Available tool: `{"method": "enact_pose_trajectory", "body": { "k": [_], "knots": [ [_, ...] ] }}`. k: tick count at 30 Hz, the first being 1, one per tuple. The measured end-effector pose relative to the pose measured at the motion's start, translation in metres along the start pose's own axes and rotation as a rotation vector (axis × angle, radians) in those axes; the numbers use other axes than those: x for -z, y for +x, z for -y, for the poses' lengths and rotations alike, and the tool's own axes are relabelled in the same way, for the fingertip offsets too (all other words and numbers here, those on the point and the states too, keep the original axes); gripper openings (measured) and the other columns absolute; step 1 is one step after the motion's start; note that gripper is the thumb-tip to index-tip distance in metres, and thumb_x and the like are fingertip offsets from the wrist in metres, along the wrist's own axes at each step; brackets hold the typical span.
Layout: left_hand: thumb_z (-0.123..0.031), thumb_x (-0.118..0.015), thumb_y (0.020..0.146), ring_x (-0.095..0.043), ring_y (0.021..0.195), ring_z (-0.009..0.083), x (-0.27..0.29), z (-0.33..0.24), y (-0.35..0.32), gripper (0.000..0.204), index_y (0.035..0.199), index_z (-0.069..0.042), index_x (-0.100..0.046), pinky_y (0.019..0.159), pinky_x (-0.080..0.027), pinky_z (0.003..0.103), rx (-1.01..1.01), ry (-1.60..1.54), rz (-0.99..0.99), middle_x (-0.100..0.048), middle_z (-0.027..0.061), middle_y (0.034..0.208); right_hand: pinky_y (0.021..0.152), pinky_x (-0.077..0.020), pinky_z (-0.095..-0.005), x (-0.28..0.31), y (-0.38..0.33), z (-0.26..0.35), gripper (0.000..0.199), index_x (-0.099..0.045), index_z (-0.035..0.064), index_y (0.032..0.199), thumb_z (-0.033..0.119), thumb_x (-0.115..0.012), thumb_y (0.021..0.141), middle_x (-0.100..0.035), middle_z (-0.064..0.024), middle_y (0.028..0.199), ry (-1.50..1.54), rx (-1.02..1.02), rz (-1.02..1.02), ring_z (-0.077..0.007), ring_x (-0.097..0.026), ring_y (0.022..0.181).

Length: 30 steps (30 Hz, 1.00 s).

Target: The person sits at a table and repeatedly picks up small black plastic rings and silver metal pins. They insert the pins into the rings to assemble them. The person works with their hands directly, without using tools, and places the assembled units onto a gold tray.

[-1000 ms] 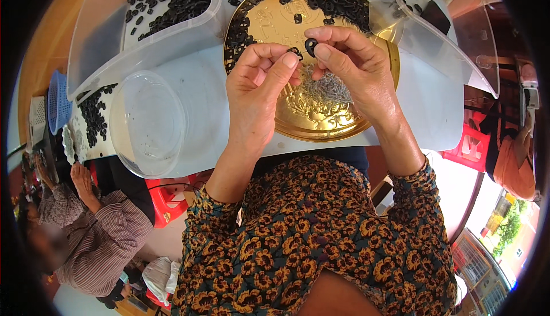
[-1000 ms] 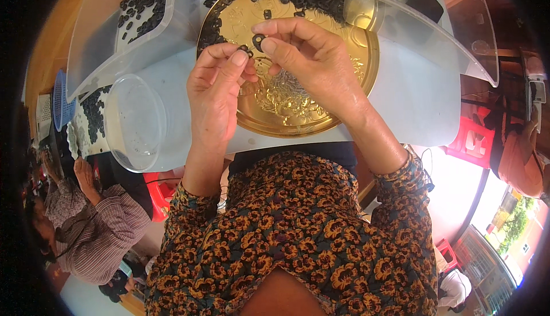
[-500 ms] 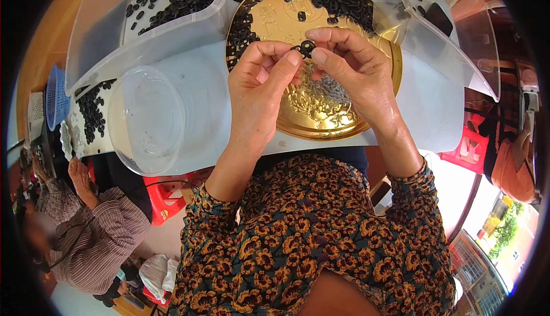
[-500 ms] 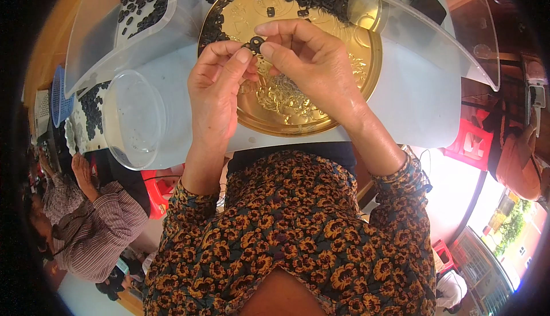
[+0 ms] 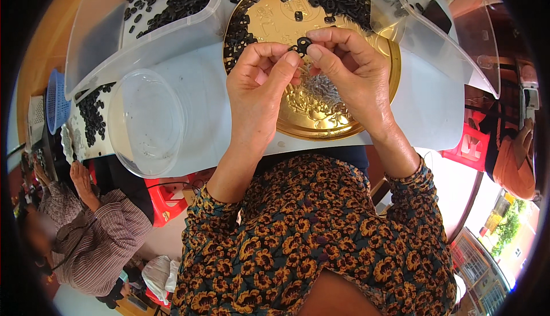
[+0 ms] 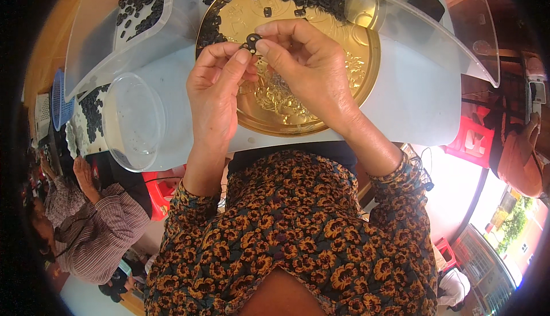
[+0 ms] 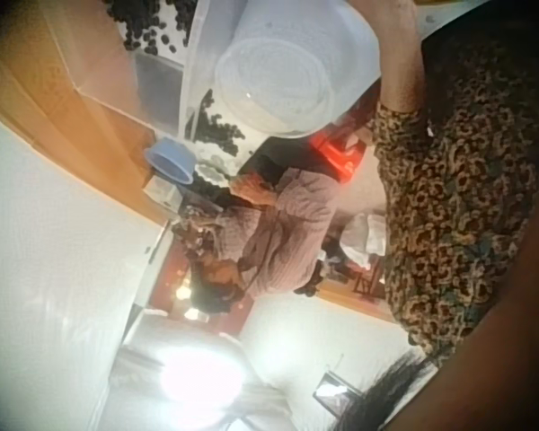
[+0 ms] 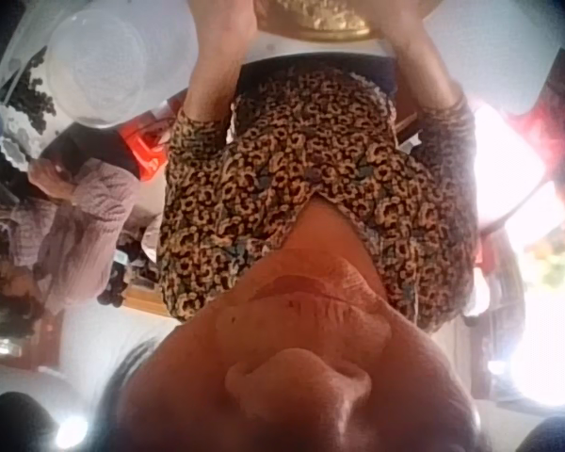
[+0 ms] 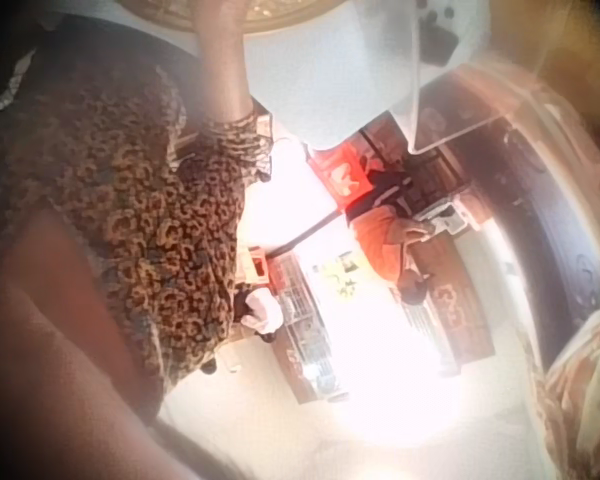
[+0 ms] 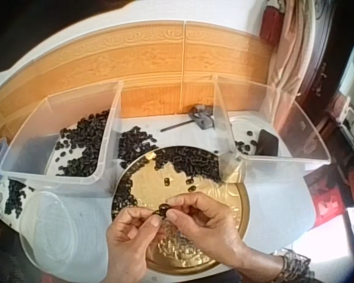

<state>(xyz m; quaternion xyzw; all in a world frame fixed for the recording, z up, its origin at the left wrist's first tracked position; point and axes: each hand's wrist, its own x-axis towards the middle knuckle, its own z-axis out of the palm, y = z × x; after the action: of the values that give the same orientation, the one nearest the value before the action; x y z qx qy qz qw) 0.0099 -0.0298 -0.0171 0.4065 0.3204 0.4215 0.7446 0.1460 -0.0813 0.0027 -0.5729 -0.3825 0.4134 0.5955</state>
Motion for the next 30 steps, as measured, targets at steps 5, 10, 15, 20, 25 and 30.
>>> {"method": "enact_pose_trajectory", "body": {
  "k": [5, 10, 15, 20, 25, 30],
  "knots": [
    [-0.007, -0.063, 0.089, -0.060, 0.075, 0.0118, 0.0001, -0.0007, -0.0001, 0.012, 0.099, -0.002, -0.060, 0.068, -0.049, 0.027, 0.021, -0.024, -0.005, -0.063, 0.0042, 0.086, 0.070, -0.0473, -0.0174, -0.0005, -0.0007, -0.0011, 0.018, -0.063, 0.0002, 0.106, 0.006, -0.064, 0.089, -0.064, -0.0006, 0.091, 0.007, 0.008, 0.006, -0.0033, -0.058, 0.082],
    [-0.007, -0.063, 0.089, -0.060, 0.075, 0.0120, -0.0005, -0.0010, -0.0011, 0.012, 0.098, -0.002, -0.060, 0.068, -0.049, 0.027, 0.035, -0.014, -0.009, -0.063, 0.0044, 0.086, 0.072, -0.0474, -0.0176, 0.0018, -0.0002, 0.0002, 0.018, -0.063, 0.0002, 0.105, 0.006, -0.064, 0.088, -0.065, -0.0011, 0.091, -0.020, -0.002, 0.009, -0.0041, -0.059, 0.084],
    [-0.008, -0.064, 0.088, -0.060, 0.075, 0.0123, -0.0019, -0.0012, -0.0006, 0.011, 0.097, -0.002, -0.060, 0.067, -0.049, 0.027, 0.036, -0.026, -0.021, -0.063, 0.0047, 0.085, 0.073, -0.0475, -0.0180, 0.0006, 0.0002, 0.0015, 0.018, -0.064, 0.0001, 0.104, 0.006, -0.065, 0.088, -0.066, -0.0016, 0.092, -0.017, -0.013, -0.007, -0.0044, -0.059, 0.084],
    [-0.007, -0.065, 0.088, -0.061, 0.073, 0.0124, -0.0009, -0.0012, -0.0010, 0.010, 0.095, -0.002, -0.062, 0.066, -0.049, 0.027, 0.028, -0.014, -0.014, -0.066, 0.0071, 0.085, 0.072, -0.0479, -0.0186, 0.0010, -0.0007, 0.0028, 0.017, -0.064, -0.0003, 0.103, 0.006, -0.066, 0.088, -0.066, -0.0018, 0.090, -0.032, -0.016, -0.016, -0.0046, -0.059, 0.083],
    [-0.006, -0.066, 0.087, -0.061, 0.071, 0.0124, -0.0004, -0.0014, -0.0017, 0.009, 0.094, -0.001, -0.063, 0.065, -0.050, 0.027, 0.036, -0.047, -0.004, -0.067, 0.0087, 0.085, 0.072, -0.0485, -0.0193, 0.0001, -0.0019, 0.0046, 0.015, -0.065, -0.0006, 0.101, 0.006, -0.066, 0.087, -0.066, -0.0023, 0.087, -0.044, -0.013, -0.015, -0.0049, -0.060, 0.081],
    [-0.005, -0.065, 0.087, -0.062, 0.071, 0.0128, 0.0011, -0.0009, -0.0022, 0.008, 0.093, 0.000, -0.063, 0.065, -0.051, 0.027, 0.046, -0.046, -0.002, -0.067, 0.0088, 0.085, 0.071, -0.0494, -0.0199, -0.0011, -0.0026, 0.0003, 0.014, -0.065, -0.0012, 0.100, 0.005, -0.065, 0.087, -0.067, -0.0034, 0.087, -0.084, 0.020, -0.018, -0.0055, -0.061, 0.080]
  ]
}}
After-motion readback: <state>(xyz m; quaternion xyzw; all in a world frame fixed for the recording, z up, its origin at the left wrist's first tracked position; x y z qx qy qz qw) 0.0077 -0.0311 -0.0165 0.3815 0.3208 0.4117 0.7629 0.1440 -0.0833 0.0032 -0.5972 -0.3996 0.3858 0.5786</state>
